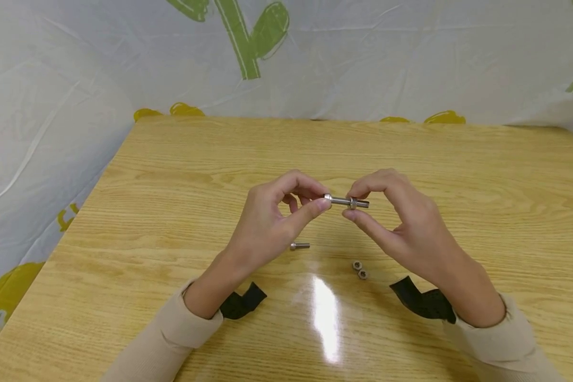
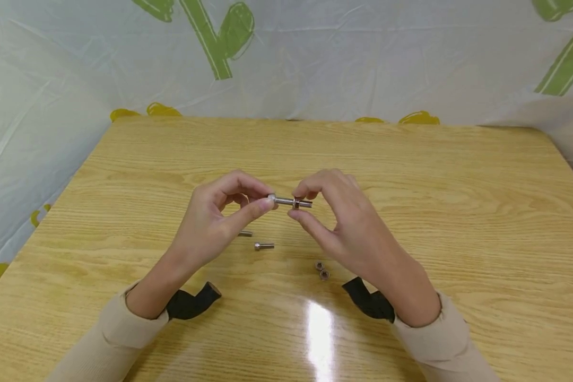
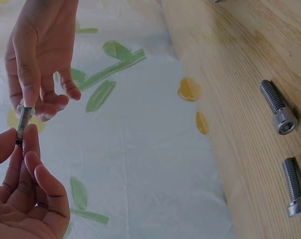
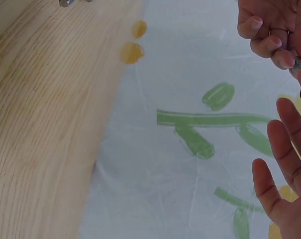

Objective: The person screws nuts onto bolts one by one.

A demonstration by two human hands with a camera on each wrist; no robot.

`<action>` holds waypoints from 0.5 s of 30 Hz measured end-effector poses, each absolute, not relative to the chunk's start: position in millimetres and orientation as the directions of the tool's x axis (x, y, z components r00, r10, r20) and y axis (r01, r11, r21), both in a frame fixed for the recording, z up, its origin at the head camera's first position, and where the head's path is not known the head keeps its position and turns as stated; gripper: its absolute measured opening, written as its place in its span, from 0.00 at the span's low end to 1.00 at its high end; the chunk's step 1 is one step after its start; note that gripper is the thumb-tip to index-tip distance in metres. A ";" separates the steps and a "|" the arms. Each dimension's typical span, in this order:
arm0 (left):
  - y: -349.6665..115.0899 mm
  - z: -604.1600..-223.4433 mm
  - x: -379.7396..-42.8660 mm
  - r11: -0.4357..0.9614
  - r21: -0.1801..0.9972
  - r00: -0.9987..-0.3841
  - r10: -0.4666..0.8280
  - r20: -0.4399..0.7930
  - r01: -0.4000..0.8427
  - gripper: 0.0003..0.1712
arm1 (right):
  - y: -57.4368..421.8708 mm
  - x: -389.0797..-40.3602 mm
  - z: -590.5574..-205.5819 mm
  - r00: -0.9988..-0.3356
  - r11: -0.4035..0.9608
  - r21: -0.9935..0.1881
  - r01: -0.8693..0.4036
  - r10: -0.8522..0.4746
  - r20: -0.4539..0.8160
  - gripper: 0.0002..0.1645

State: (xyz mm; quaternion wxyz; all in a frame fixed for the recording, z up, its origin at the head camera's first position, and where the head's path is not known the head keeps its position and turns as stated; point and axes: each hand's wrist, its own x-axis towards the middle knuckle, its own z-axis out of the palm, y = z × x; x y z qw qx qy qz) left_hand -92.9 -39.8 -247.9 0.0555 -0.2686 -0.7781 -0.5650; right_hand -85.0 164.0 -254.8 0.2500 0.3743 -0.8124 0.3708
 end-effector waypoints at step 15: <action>-38.9 -248.3 -91.8 0.207 0.859 -0.852 0.363 0.377 0.468 0.05 | 164.4 -83.6 -258.4 -0.685 0.501 -0.477 -0.722 -0.421 0.594 0.16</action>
